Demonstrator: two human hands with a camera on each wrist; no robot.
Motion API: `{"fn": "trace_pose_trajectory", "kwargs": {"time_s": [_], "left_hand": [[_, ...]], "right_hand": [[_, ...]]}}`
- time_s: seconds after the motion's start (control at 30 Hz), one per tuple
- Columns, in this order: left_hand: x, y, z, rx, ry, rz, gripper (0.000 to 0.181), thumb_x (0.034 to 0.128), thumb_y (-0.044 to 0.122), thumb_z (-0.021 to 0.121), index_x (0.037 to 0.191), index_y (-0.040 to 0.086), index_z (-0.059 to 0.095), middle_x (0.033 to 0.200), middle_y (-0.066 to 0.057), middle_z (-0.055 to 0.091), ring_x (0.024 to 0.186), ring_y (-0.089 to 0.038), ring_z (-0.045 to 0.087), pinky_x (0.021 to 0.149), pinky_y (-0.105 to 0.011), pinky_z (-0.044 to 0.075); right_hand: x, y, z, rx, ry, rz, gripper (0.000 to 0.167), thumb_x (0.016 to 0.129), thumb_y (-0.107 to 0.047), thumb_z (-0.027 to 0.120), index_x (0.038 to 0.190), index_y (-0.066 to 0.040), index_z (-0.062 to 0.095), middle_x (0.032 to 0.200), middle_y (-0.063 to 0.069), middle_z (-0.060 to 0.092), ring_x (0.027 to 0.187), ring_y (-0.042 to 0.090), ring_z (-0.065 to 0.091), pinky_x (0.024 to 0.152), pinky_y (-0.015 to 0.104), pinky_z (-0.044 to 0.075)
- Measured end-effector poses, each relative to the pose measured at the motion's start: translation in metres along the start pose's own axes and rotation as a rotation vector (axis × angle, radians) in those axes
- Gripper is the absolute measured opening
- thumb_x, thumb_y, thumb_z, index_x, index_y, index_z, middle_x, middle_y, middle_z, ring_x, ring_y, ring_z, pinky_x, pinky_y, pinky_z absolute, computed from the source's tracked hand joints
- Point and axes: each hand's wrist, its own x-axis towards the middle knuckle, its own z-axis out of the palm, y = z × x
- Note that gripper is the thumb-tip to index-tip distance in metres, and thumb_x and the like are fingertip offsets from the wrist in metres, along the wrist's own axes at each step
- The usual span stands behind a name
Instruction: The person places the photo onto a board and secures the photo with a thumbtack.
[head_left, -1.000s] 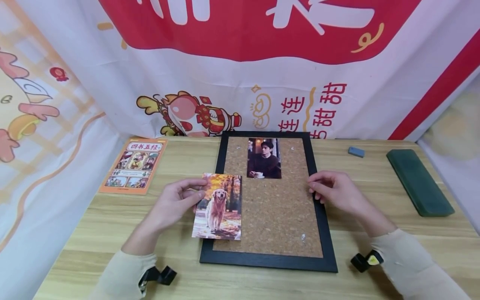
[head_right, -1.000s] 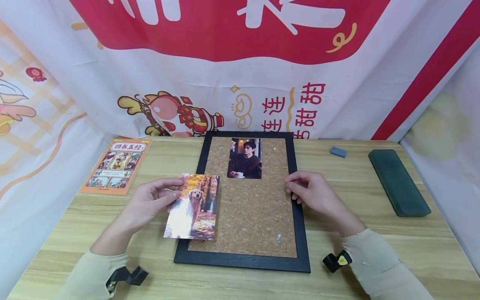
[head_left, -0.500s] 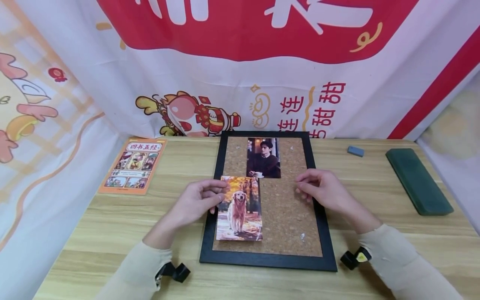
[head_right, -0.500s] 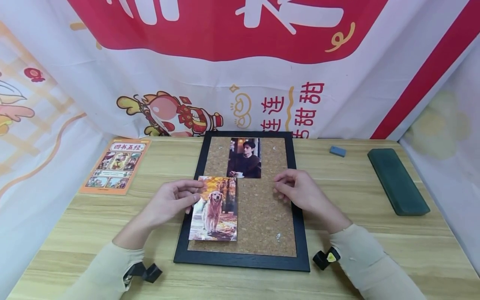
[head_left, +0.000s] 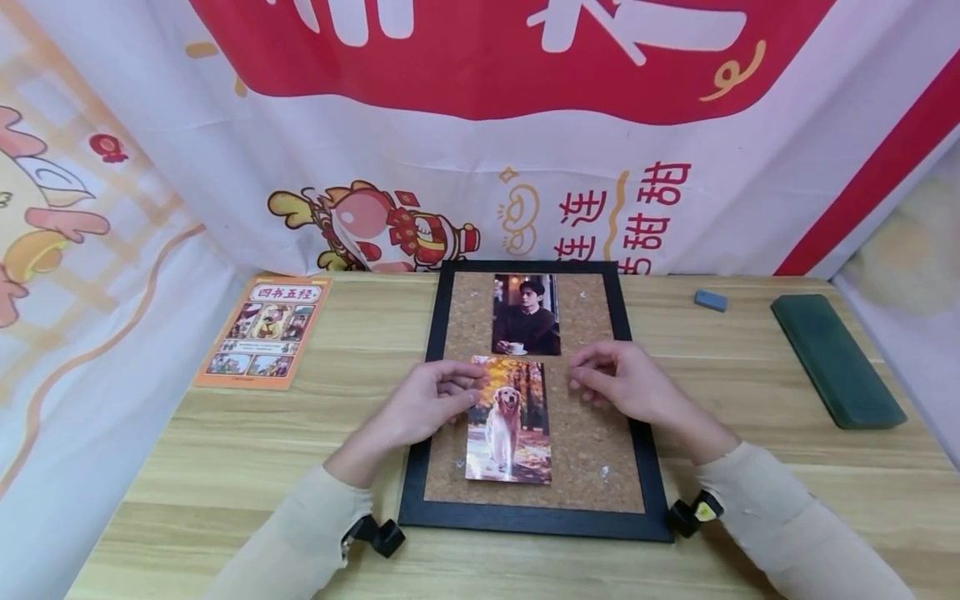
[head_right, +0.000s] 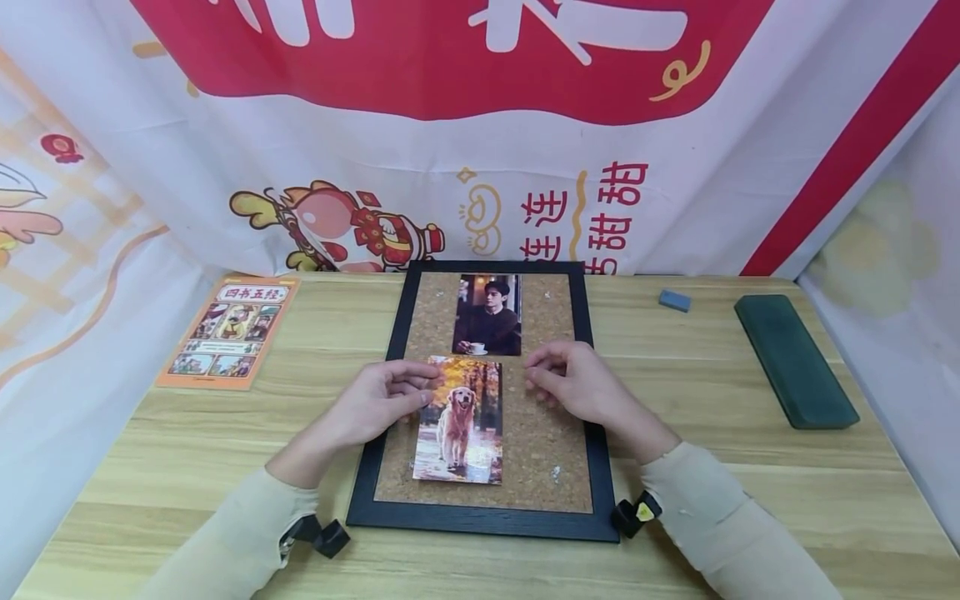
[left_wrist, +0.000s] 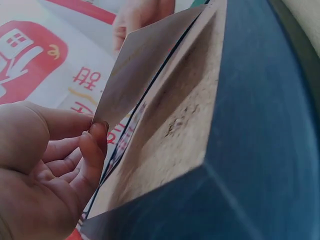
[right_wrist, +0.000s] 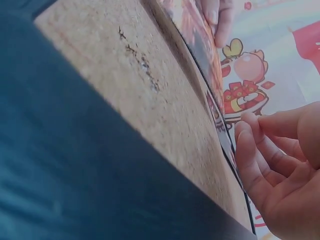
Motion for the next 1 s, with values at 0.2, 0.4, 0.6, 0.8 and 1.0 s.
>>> {"fn": "trace_pose_trajectory", "kwargs": {"time_s": [0.2, 0.4, 0.6, 0.8, 1.0], "left_hand": [[0.009, 0.001, 0.01, 0.084, -0.029, 0.016, 0.029, 0.1029, 0.007, 0.07, 0.132, 0.004, 0.073, 0.114, -0.011, 0.077, 0.083, -0.012, 0.069, 0.066, -0.026, 0.06], [0.014, 0.004, 0.013, 0.222, -0.035, 0.022, 0.027, 0.1048, 0.01, 0.069, 0.131, 0.005, 0.073, 0.108, -0.006, 0.076, 0.082, -0.009, 0.067, 0.069, -0.024, 0.056], [0.018, 0.006, 0.013, 0.333, -0.055, 0.043, 0.027, 0.1053, 0.014, 0.069, 0.131, 0.006, 0.073, 0.101, -0.002, 0.074, 0.082, -0.007, 0.064, 0.073, -0.024, 0.054], [0.019, 0.009, 0.015, 0.386, -0.063, 0.067, 0.027, 0.1047, 0.014, 0.07, 0.13, 0.005, 0.073, 0.097, -0.001, 0.072, 0.08, -0.007, 0.063, 0.074, -0.025, 0.053], [0.019, 0.011, 0.017, 0.416, -0.076, 0.078, 0.027, 0.1047, 0.014, 0.07, 0.13, 0.006, 0.073, 0.096, 0.0, 0.071, 0.081, -0.007, 0.062, 0.075, -0.024, 0.052]], "right_hand": [[0.003, -0.002, 0.006, 0.006, -0.003, -0.025, 0.015, 0.106, -0.004, 0.065, 0.117, 0.003, 0.073, 0.095, 0.016, 0.078, 0.075, 0.022, 0.071, 0.063, 0.032, 0.062], [0.009, -0.006, 0.012, 0.0, -0.007, -0.037, 0.014, 0.107, -0.003, 0.064, 0.115, 0.003, 0.074, 0.093, 0.015, 0.078, 0.074, 0.022, 0.071, 0.063, 0.032, 0.062], [0.017, -0.013, 0.018, 0.018, -0.045, -0.012, 0.015, 0.107, -0.002, 0.063, 0.117, 0.002, 0.073, 0.094, 0.015, 0.079, 0.074, 0.021, 0.073, 0.065, 0.034, 0.064], [0.027, -0.017, 0.025, 0.072, -0.089, 0.035, 0.014, 0.108, -0.003, 0.063, 0.116, 0.003, 0.071, 0.094, 0.015, 0.079, 0.074, 0.021, 0.075, 0.067, 0.036, 0.066], [0.036, -0.019, 0.031, 0.12, -0.107, 0.084, 0.014, 0.107, -0.002, 0.063, 0.116, 0.007, 0.069, 0.093, 0.017, 0.079, 0.071, 0.018, 0.074, 0.065, 0.034, 0.065]]}}
